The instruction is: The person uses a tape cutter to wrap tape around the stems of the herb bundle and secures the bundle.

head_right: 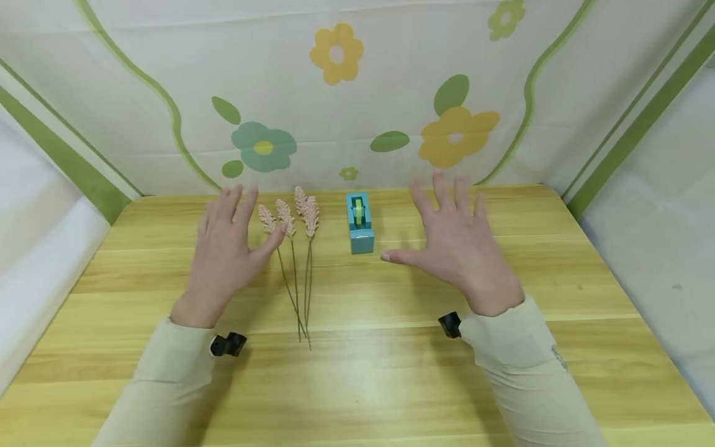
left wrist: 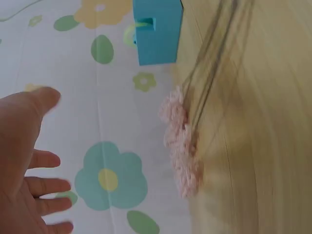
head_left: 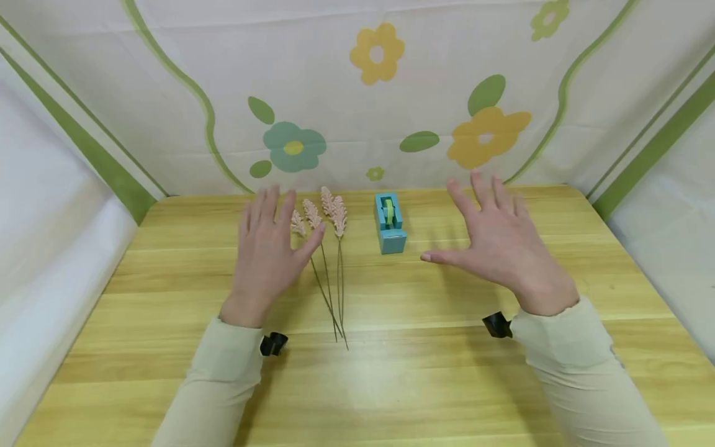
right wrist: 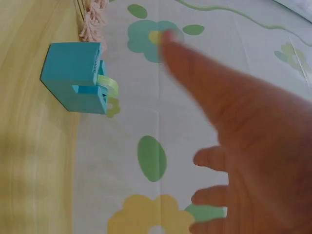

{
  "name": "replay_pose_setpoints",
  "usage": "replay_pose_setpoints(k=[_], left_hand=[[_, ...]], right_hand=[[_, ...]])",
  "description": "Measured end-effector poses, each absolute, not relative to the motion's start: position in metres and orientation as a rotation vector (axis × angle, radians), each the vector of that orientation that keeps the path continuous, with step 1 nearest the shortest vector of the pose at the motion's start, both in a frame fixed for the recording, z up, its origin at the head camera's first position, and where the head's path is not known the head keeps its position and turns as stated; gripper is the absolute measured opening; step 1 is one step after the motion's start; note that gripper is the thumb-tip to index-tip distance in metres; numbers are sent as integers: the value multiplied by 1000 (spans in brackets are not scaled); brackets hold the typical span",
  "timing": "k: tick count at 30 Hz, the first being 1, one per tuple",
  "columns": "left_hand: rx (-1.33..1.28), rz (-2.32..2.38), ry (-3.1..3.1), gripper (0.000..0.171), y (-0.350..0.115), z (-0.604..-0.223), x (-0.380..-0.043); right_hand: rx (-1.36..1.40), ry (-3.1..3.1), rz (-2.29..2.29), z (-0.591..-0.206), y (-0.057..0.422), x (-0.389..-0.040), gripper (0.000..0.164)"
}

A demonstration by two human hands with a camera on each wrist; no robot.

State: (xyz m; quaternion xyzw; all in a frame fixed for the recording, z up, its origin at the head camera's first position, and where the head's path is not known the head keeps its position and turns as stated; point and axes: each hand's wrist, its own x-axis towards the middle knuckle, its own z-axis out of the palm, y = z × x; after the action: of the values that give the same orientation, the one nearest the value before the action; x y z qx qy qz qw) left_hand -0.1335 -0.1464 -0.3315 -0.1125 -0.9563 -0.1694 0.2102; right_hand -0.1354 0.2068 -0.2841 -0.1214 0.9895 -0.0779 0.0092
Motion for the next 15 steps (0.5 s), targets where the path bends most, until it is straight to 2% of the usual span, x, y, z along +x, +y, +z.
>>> replay_pose_setpoints(k=[3, 9, 12, 15], left_hand=[[-429, -646, -2532, 64, -135, -334, -134], [-412, -1074, -2612, 53, -92, -347, -139], [-381, -1291, -2670, 51, -73, -356, -146], [-338, -1408, -2716, 58, -61, -364, -151]], right_hand=[[-475, 3124, -306, -290, 205, -139, 102], [-437, 3147, -749, -314, 188, -154, 48], [-355, 3020, -1034, -330, 176, -161, 33], [-259, 2889, -1228, -343, 164, -165, 28]])
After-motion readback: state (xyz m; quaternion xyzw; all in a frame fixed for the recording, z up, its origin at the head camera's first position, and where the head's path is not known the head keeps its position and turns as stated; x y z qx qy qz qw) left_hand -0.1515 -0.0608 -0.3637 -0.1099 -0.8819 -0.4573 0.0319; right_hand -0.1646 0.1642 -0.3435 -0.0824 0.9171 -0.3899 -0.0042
